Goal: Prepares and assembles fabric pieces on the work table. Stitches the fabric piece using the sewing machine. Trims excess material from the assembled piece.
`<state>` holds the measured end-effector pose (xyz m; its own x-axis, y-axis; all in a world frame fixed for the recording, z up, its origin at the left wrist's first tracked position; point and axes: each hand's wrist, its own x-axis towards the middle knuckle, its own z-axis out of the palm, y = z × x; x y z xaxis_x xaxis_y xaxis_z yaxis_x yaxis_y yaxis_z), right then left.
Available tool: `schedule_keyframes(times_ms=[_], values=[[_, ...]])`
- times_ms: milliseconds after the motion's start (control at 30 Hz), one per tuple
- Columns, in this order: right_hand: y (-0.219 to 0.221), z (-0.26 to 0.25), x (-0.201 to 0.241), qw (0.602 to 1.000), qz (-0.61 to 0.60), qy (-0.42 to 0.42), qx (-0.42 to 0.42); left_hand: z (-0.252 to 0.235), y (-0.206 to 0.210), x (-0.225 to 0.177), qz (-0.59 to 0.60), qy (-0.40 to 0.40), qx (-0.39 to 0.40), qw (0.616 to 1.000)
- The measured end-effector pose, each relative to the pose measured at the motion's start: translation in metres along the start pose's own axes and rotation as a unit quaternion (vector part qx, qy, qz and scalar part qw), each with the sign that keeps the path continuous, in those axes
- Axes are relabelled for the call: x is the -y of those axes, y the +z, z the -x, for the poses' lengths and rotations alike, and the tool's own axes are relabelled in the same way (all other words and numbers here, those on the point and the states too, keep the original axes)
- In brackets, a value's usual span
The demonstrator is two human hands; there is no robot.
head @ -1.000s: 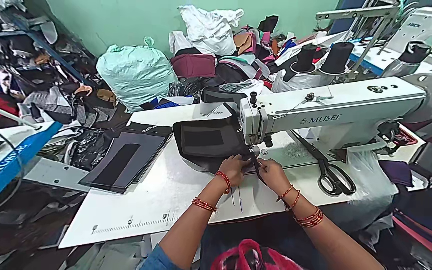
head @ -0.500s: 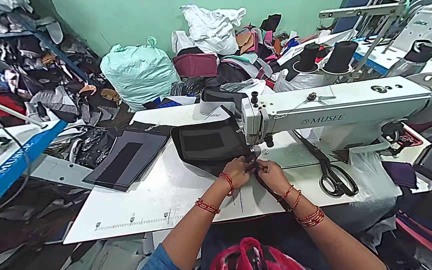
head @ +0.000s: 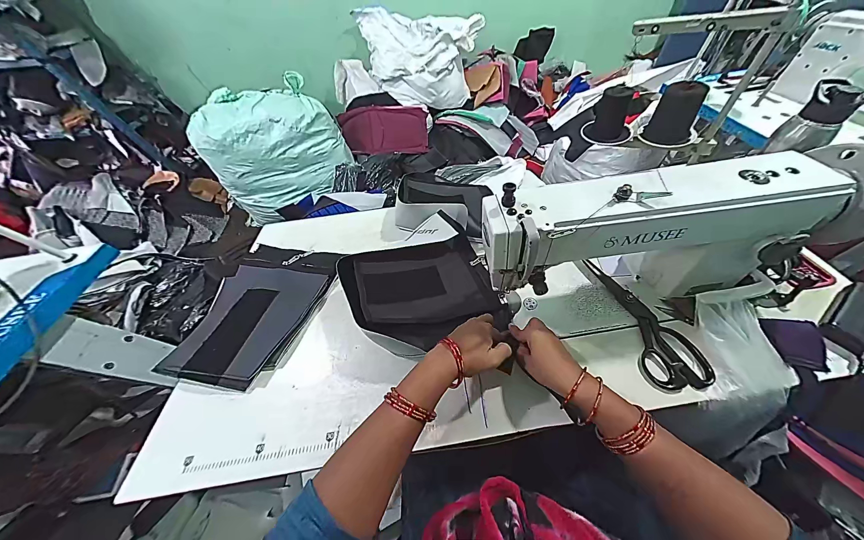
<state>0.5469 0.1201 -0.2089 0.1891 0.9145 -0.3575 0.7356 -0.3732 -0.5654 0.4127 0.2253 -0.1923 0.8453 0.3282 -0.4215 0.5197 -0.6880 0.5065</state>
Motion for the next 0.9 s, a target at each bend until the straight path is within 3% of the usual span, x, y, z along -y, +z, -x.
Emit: schedule_keyframes(times_ms=[167, 300, 367, 633, 800, 900], values=[[0.003, -0.001, 0.008, 0.995, 0.097, -0.005, 0.034, -0.005, -0.029, 0.008, 0.034, -0.021, 0.009, 0.999], [0.004, -0.001, 0.014, 0.989, 0.139, -0.006, 0.048, -0.019, -0.011, 0.027, 0.011, 0.051, -0.106, 0.993], [0.003, 0.0, 0.015, 0.988, 0.145, -0.01, 0.051, -0.02, -0.002, 0.022, -0.006, 0.037, -0.129, 0.991], [0.001, 0.001, 0.016, 0.988, 0.144, -0.006, 0.063, -0.027, 0.012, 0.006, -0.157, -0.004, -0.031, 0.987], [0.002, 0.0, 0.014, 0.988, 0.14, -0.011, 0.058, -0.024, 0.016, 0.006, -0.131, -0.02, -0.053, 0.99], [0.003, -0.002, 0.012, 0.989, 0.137, -0.014, 0.057, -0.02, 0.027, 0.011, -0.166, -0.001, -0.135, 0.977]])
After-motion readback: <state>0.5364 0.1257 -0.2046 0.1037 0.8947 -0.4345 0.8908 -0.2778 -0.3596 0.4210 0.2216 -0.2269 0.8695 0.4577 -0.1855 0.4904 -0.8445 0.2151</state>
